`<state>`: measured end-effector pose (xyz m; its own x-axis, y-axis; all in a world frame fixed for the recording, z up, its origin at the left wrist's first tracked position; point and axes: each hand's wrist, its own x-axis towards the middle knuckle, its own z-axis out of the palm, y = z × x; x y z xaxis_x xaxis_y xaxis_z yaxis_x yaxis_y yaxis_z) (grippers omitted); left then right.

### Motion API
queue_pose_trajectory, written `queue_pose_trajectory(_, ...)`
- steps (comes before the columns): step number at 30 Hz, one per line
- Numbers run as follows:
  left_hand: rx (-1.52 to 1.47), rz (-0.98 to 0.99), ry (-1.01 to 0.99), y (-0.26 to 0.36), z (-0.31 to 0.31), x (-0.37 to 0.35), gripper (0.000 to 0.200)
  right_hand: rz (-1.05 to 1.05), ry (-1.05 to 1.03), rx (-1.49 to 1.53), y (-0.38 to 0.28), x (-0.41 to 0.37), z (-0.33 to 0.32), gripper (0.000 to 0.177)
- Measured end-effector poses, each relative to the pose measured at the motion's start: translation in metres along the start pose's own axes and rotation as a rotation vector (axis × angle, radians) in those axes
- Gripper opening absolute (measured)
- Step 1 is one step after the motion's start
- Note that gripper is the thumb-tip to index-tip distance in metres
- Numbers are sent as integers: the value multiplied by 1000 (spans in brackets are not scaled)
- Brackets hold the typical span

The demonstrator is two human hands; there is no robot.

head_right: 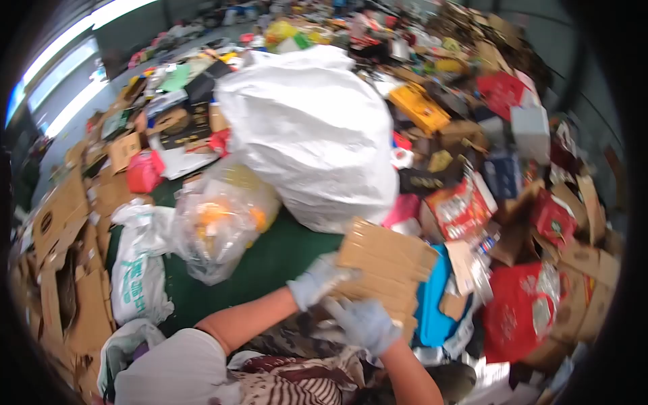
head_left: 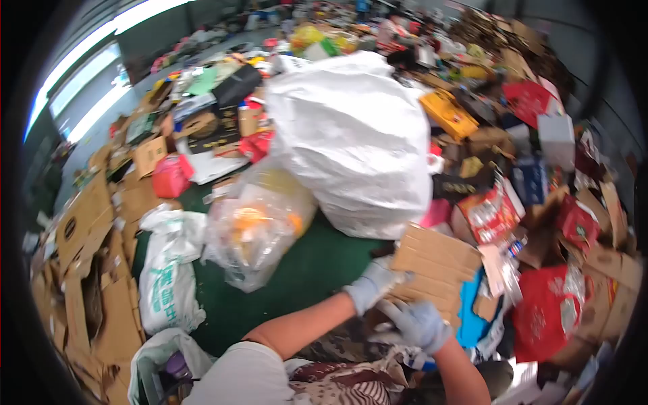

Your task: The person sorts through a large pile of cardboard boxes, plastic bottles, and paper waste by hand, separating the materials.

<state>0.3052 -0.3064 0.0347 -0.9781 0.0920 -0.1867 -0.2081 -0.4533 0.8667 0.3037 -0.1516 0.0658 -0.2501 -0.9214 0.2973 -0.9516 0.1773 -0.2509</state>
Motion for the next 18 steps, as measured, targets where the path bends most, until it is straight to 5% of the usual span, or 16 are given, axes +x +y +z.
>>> queue_pose_trajectory(2,194,75,-39,-12,-10,13,39,17,-11,76,-8,-7,-7,67)
queue_pose_trajectory(4,263,132,-4,-1,-20,6,38,-50,184,190,-18,-6,-13,62)
queue_pose_trajectory(7,264,245,114,47,-60,-33,36,436,138,662,-47,-28,-49,40)
queue_pose_trajectory(9,76,160,384,81,-119,-68,36,589,262,719,4,-74,-40,42)
queue_pose_trajectory(12,47,416,763,183,-208,-194,35,673,540,666,90,-142,-34,51)
queue_pose_trajectory(14,49,544,845,222,-253,-229,36,885,758,689,80,-172,-65,30)
queue_pose_trajectory(18,-12,546,759,206,-280,-137,37,1024,1296,528,23,-171,-119,30)
